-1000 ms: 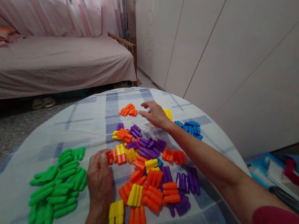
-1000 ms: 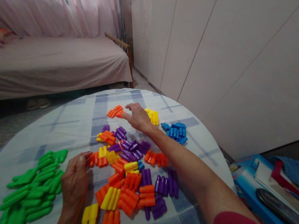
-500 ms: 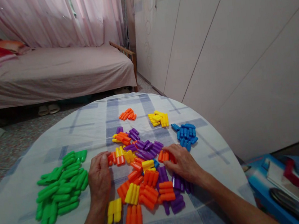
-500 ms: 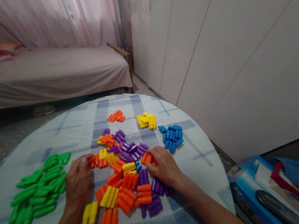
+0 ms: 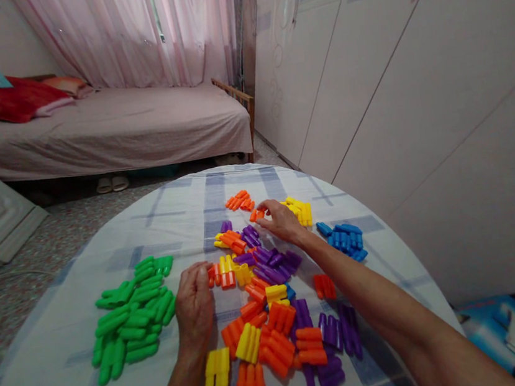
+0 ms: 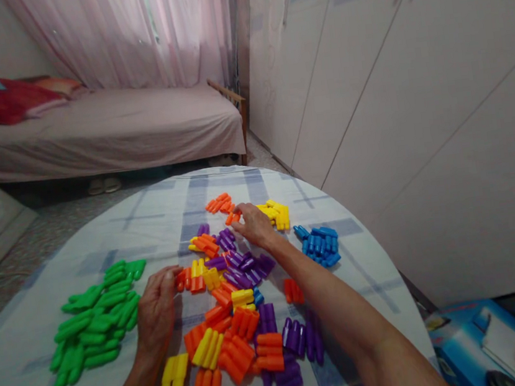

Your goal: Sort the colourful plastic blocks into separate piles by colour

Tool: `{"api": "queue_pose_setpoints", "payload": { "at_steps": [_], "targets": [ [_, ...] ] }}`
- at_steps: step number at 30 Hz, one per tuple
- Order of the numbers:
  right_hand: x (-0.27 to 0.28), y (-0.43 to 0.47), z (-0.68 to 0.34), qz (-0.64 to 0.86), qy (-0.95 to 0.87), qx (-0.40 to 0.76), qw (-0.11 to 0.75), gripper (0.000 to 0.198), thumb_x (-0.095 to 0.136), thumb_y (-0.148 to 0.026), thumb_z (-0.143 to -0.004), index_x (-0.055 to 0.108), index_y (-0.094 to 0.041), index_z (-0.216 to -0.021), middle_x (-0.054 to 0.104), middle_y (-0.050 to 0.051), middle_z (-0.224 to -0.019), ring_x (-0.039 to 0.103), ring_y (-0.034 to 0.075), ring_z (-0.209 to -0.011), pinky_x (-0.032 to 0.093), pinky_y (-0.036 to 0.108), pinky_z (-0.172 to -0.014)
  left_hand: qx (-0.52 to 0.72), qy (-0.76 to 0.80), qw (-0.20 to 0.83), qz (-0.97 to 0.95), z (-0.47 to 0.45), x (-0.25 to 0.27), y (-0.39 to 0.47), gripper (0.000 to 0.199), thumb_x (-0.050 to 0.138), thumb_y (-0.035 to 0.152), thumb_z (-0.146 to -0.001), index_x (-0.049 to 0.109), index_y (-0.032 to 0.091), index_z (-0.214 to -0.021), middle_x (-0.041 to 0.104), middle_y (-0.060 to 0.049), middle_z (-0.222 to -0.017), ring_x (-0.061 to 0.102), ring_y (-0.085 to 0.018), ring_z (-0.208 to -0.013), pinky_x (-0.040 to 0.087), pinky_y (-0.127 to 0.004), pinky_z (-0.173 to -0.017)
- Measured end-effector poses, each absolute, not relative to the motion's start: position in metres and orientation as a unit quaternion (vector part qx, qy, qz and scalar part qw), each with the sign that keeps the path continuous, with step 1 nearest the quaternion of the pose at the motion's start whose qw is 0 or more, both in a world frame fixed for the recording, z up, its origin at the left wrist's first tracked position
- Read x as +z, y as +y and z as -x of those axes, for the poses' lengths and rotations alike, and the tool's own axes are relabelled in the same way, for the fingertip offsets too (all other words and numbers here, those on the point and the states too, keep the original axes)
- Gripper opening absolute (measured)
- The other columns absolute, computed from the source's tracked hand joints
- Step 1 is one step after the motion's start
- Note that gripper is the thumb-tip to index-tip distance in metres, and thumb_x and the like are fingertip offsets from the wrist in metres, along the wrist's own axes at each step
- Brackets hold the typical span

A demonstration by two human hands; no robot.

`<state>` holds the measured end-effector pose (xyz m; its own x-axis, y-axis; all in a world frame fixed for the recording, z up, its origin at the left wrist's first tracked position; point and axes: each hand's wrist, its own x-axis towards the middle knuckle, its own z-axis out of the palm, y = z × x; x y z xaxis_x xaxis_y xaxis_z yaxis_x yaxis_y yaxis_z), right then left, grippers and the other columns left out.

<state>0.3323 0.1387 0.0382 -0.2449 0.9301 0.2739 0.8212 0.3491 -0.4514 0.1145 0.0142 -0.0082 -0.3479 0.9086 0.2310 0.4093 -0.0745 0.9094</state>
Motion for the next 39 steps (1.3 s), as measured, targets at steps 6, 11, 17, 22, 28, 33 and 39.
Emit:
{"api": "queue_pose_setpoints", "payload": {
  "at_steps": [6, 11, 17, 22, 28, 33, 39],
  "targets": [
    [0.021, 0.179, -0.296, 0.528, -0.822, 0.033, 0.21, 0.027, 0.061, -0.025, -0.08, 0.059, -0.017, -0.105, 0.06, 0.01, -0.111, 0.052, 0.022, -0.103, 0.042, 0.036, -0.09, 0.516, 0.642, 0.241, -0.513, -0.115, -0.006, 0.014, 0.037, 0.039, 0.044, -0.086, 0.064, 0.016, -0.09, 0.062, -0.007, -0.099, 0.057, -0.021, -0.1, 0.043, -0.033, -0.093],
    [0.033, 0.16, -0.306, 0.52, -0.82, 0.042, 0.237, 0.029, 0.059, -0.027, -0.083, 0.06, -0.018, -0.11, 0.055, 0.011, -0.12, 0.051, 0.022, -0.109, 0.041, 0.036, -0.093, 0.516, 0.638, 0.241, -0.518, -0.114, -0.008, 0.014, 0.039, 0.038, 0.044, -0.087, 0.064, 0.015, -0.092, 0.061, -0.008, -0.1, 0.056, -0.021, -0.1, 0.042, -0.034, -0.094],
    [0.056, 0.062, -0.381, 0.555, -0.776, 0.18, 0.238, 0.027, 0.055, -0.024, -0.085, 0.06, -0.017, -0.11, 0.062, 0.007, -0.104, 0.059, 0.016, -0.087, 0.046, 0.03, -0.08, 0.514, 0.634, 0.236, -0.527, -0.113, -0.011, 0.015, 0.038, 0.038, 0.043, -0.087, 0.063, 0.016, -0.091, 0.061, -0.007, -0.099, 0.056, -0.021, -0.099, 0.042, -0.034, -0.093],
    [0.046, -0.013, -0.423, 0.6, -0.744, 0.231, 0.183, 0.034, 0.058, -0.029, -0.081, 0.059, -0.019, -0.113, 0.06, 0.008, -0.11, 0.057, 0.02, -0.099, 0.045, 0.033, -0.086, 0.512, 0.632, 0.237, -0.532, -0.112, -0.012, 0.015, 0.036, 0.038, 0.043, -0.087, 0.063, 0.017, -0.09, 0.061, -0.007, -0.1, 0.056, -0.021, -0.099, 0.041, -0.035, -0.094],
    [0.033, -0.035, -0.42, 0.602, -0.763, 0.182, 0.15, 0.037, 0.057, -0.021, -0.078, 0.058, -0.018, -0.115, 0.058, 0.009, -0.11, 0.053, 0.022, -0.105, 0.041, 0.036, -0.093, 0.512, 0.636, 0.24, -0.526, -0.111, -0.012, 0.015, 0.038, 0.039, 0.045, -0.085, 0.063, 0.017, -0.091, 0.061, -0.008, -0.1, 0.056, -0.022, -0.099, 0.041, -0.037, -0.094],
    [0.037, -0.027, -0.412, 0.601, -0.759, 0.181, 0.176, 0.036, 0.056, -0.021, -0.079, 0.058, -0.019, -0.115, 0.06, 0.008, -0.106, 0.055, 0.021, -0.102, 0.043, 0.035, -0.092, 0.51, 0.637, 0.242, -0.525, -0.113, -0.009, 0.015, 0.039, 0.038, 0.046, -0.085, 0.063, 0.016, -0.09, 0.061, -0.008, -0.099, 0.056, -0.022, -0.099, 0.042, -0.038, -0.094],
    [0.052, 0.023, -0.392, 0.572, -0.764, 0.157, 0.252, 0.035, 0.056, -0.023, -0.081, 0.057, -0.018, -0.115, 0.062, 0.008, -0.113, 0.056, 0.02, -0.105, 0.043, 0.034, -0.092, 0.512, 0.638, 0.242, -0.522, -0.113, -0.009, 0.015, 0.04, 0.037, 0.047, -0.085, 0.063, 0.016, -0.09, 0.061, -0.009, -0.099, 0.056, -0.022, -0.1, 0.042, -0.037, -0.094]
  ]
}}
